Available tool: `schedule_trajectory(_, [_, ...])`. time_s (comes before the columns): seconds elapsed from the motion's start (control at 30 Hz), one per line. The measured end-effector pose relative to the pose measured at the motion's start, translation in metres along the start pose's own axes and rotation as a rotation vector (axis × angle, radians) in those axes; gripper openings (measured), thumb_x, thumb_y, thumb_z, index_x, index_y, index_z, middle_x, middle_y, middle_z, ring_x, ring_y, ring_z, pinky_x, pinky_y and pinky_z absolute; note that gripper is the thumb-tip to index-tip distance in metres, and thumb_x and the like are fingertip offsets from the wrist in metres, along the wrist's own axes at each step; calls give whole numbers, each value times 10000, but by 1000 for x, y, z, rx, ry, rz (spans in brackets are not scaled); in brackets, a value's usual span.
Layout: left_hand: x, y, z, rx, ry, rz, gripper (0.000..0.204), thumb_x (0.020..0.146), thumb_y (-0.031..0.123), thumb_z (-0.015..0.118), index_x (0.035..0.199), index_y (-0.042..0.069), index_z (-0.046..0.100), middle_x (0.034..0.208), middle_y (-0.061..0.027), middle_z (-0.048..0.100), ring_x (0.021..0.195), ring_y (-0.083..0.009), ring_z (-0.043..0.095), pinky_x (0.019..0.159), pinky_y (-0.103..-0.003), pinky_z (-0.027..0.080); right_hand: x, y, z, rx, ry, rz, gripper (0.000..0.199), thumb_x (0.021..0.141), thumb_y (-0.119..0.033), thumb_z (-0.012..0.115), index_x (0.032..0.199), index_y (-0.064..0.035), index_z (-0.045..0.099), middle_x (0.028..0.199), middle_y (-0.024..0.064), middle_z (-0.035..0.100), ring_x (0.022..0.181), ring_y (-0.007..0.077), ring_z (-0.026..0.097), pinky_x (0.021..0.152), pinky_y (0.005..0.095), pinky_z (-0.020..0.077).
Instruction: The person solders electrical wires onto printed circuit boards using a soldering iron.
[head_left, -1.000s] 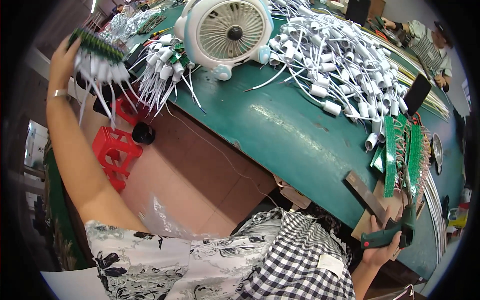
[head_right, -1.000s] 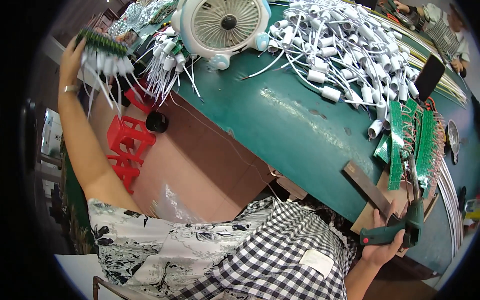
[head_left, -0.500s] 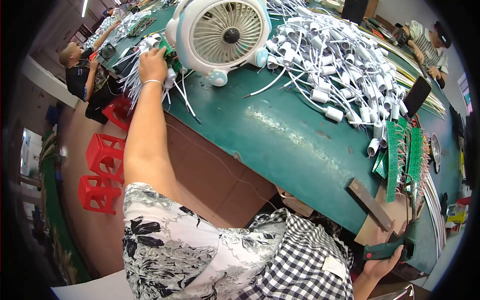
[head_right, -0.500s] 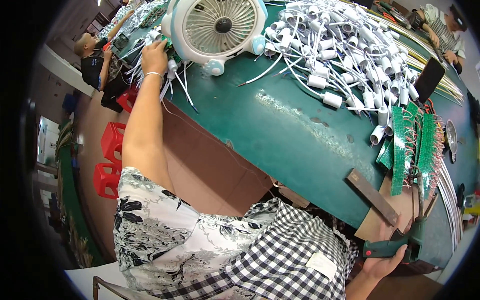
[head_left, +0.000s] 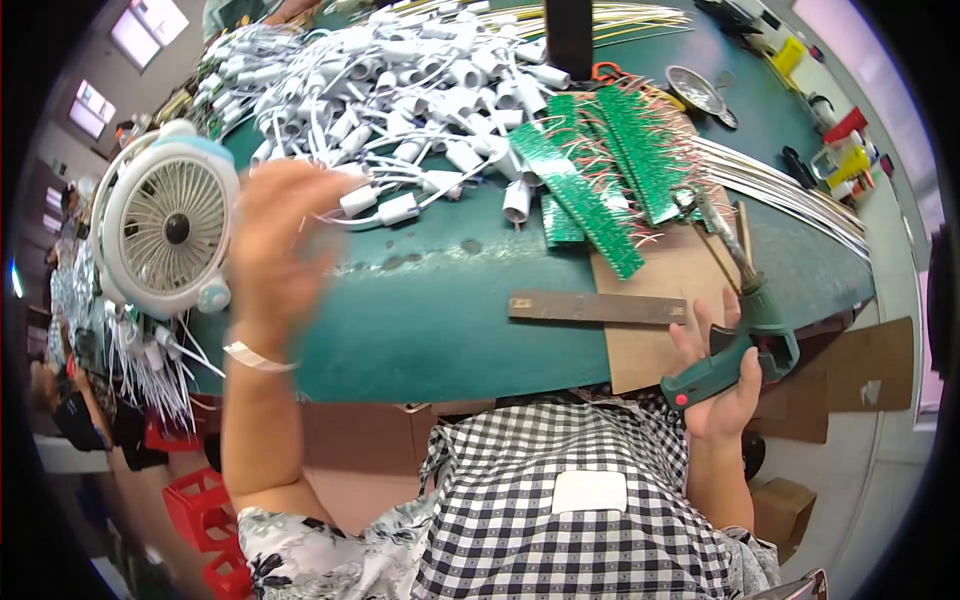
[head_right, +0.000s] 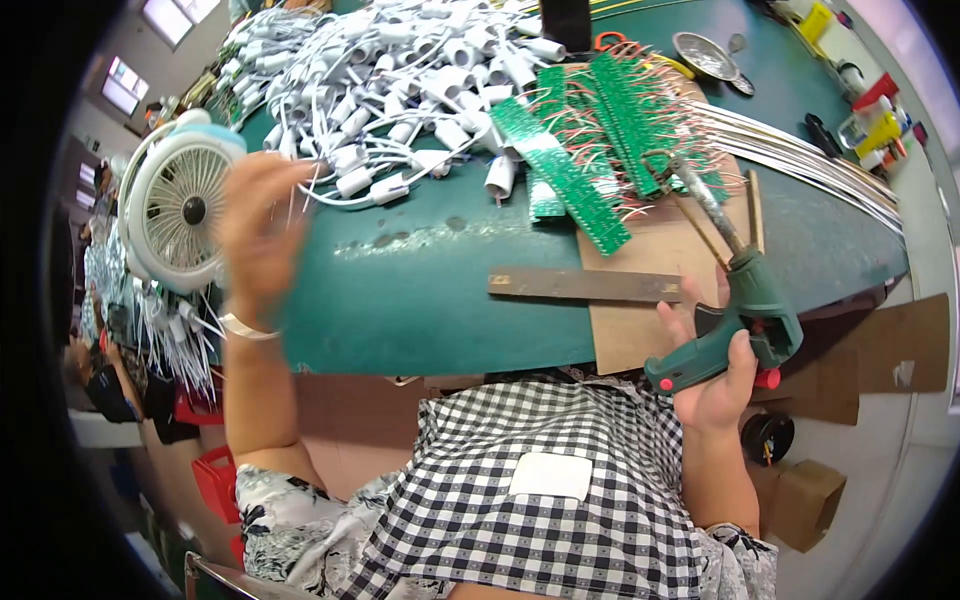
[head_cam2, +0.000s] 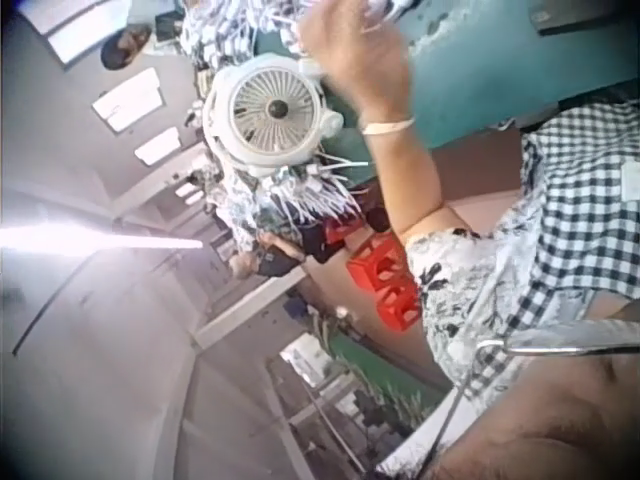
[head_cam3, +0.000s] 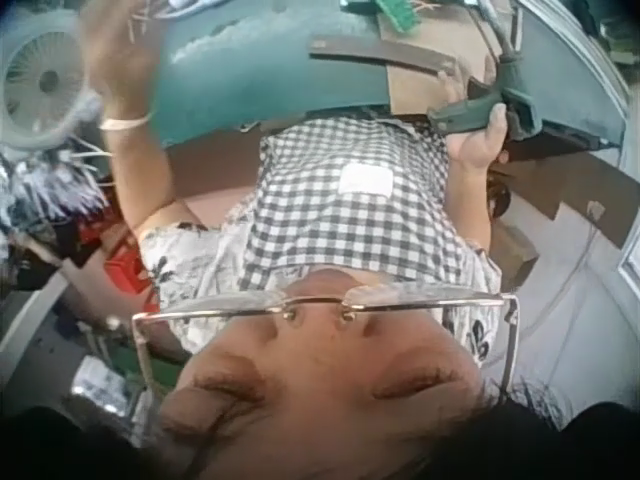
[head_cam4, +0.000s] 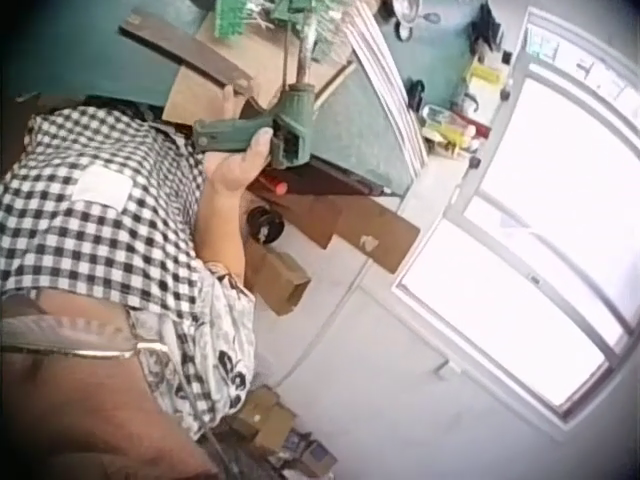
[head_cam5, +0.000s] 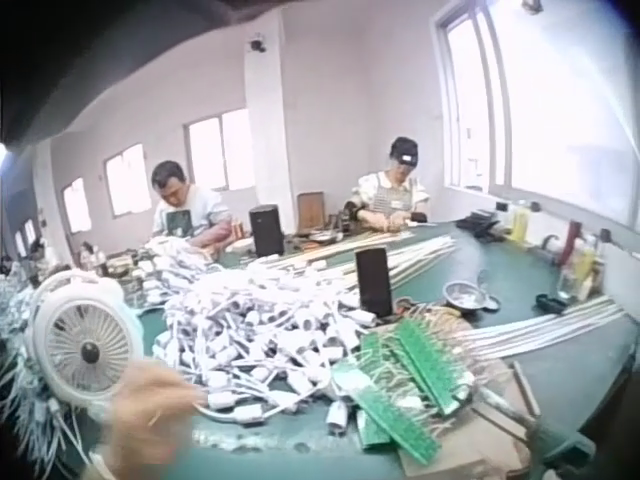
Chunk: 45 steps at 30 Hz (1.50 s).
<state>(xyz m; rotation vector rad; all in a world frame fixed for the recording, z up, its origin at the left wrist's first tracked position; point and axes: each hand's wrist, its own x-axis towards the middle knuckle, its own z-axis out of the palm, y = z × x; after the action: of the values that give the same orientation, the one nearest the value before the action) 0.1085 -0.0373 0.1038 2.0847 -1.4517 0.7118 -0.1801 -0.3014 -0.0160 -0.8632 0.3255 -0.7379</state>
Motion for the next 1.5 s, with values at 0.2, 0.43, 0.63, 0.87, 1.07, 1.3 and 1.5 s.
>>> schedule_trajectory(0.2, [55, 30, 143, 17, -367, 498, 424, 715, 53, 643, 1118, 178, 611, 1143, -7, 576, 1081, -219, 513, 922, -365, 407, -19, -9, -13, -51, 49, -48, 645, 903, -392, 475, 1445, -127, 245, 1489, 74, 272, 1315, 303, 345, 1048, 547, 326])
schedule_trajectory(0.43, [85, 24, 162, 90, -654, 573, 431, 722, 58, 627, 1135, 173, 581, 1098, 7, 580, 1040, -195, 536, 897, -331, 411, -25, -8, -36, -29, 154, -40, 642, 906, -397, 472, 1449, -140, 244, 1491, 67, 274, 1313, 288, 353, 1051, 544, 319])
schedule_trajectory(0.63, [42, 40, 81, 50, -564, 513, 344, 737, 83, 598, 1070, 169, 608, 1046, 8, 601, 999, -203, 561, 856, -339, 444, -15, -4, -35, -31, 81, -2, 650, 911, -405, 458, 1456, -137, 226, 1492, 76, 268, 1295, 284, 375, 1044, 532, 332])
schedule_trajectory(0.87, [-56, 32, 59, 29, -674, 375, 372, 760, 109, 557, 1122, 180, 604, 1112, 1, 588, 1058, -215, 560, 850, -356, 475, 4, 7, -22, 20, 5, 49, 637, 919, -403, 440, 1453, -125, 231, 1492, 89, 264, 1294, 289, 378, 1046, 512, 342])
schedule_trajectory(1.07, [-25, 49, 51, -195, -845, 199, 527, 645, 69, 645, 1159, 172, 589, 1150, -26, 580, 1155, -266, 491, 997, -461, 339, 1, 6, -26, 44, 0, 33, 640, 919, -414, 448, 1450, -124, 238, 1504, 91, 244, 1309, 299, 356, 1063, 528, 313])
schedule_trajectory(1.3, [-22, 87, 137, -46, -747, 134, 384, 724, 338, 713, 1017, 117, 600, 906, -32, 557, 905, -215, 558, 886, -398, 367, 1, 7, -24, 81, -35, 51, 654, 919, -405, 467, 1444, -92, 234, 1512, 104, 221, 1315, 307, 345, 1074, 543, 291])
schedule_trajectory(1.5, [-19, 74, 87, 86, -659, 126, 369, 696, 280, 729, 1011, 137, 601, 888, -12, 535, 873, -190, 550, 886, -396, 339, 11, 10, -25, 122, -56, 10, 628, 933, -369, 460, 1423, -37, 248, 1519, 111, 196, 1350, 325, 291, 1117, 511, 230])
